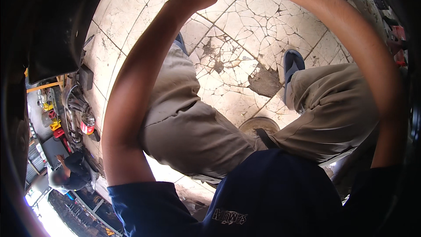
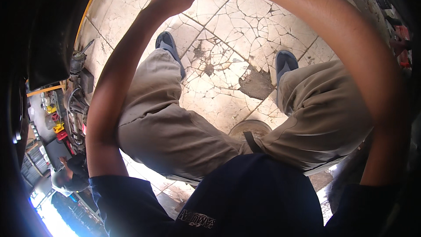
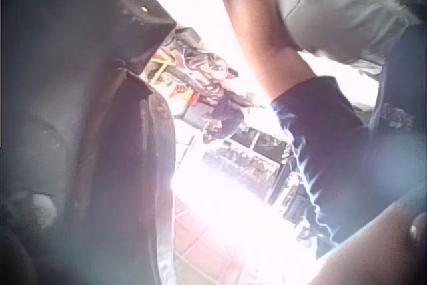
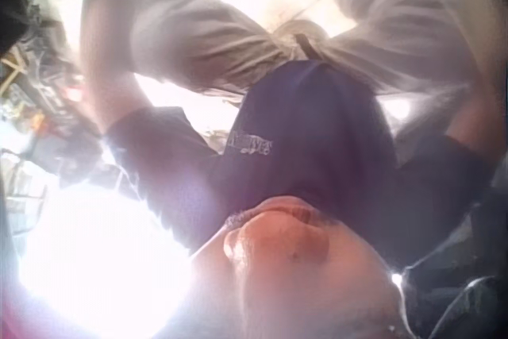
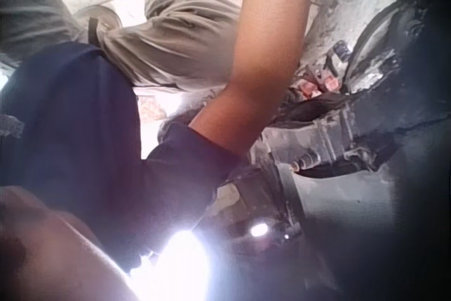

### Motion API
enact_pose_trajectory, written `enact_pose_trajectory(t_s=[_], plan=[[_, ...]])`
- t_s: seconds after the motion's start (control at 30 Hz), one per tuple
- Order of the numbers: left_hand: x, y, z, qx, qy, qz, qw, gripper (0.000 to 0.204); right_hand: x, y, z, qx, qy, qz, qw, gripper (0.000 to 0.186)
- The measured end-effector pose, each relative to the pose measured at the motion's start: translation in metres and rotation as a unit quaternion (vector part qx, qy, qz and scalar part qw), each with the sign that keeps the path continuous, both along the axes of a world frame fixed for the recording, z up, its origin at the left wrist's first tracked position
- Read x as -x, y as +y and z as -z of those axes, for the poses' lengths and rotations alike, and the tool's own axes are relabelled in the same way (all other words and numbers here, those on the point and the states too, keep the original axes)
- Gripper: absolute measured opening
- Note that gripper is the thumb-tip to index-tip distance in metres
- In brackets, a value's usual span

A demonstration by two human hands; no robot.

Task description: The person works underneath a raised vehicle, using a wrench to tighten a bolt on a suspension component. They adjust their grip and position repeatedly to apply torque to the fastener.

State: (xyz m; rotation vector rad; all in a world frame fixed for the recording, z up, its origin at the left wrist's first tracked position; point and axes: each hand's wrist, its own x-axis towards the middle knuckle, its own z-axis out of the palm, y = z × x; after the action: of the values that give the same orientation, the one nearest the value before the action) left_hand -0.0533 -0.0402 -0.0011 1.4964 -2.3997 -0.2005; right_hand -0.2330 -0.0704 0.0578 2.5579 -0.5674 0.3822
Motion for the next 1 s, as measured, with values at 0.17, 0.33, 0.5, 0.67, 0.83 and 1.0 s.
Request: enact_pose_trajectory(t_s=[0.17,0.33,0.5,0.67,0.83,1.0], plan=[[-0.005,-0.006,-0.002,-0.037,-0.053,-0.035,0.997,0.032,-0.008,0.006,-0.001,-0.008,-0.025,0.011,1.000,0.037],[-0.005,-0.009,-0.004,-0.010,-0.063,-0.033,0.997,0.029,-0.008,0.010,-0.007,-0.015,-0.034,-0.001,0.999,0.039],[-0.016,-0.008,-0.004,-0.029,-0.001,0.033,0.999,0.031,-0.007,0.013,-0.010,-0.045,-0.040,0.006,0.998,0.039],[-0.023,0.002,-0.005,0.002,0.024,0.059,0.998,0.038,-0.009,0.002,-0.004,-0.027,-0.007,-0.021,0.999,0.040],[-0.033,0.000,-0.026,-0.098,-0.095,0.087,0.987,0.048,-0.012,0.007,-0.009,-0.079,-0.057,-0.037,0.995,0.037],[-0.023,-0.015,-0.041,-0.119,-0.110,0.118,0.980,0.045,-0.003,-0.002,-0.012,-0.017,-0.028,0.012,0.999,0.038]])
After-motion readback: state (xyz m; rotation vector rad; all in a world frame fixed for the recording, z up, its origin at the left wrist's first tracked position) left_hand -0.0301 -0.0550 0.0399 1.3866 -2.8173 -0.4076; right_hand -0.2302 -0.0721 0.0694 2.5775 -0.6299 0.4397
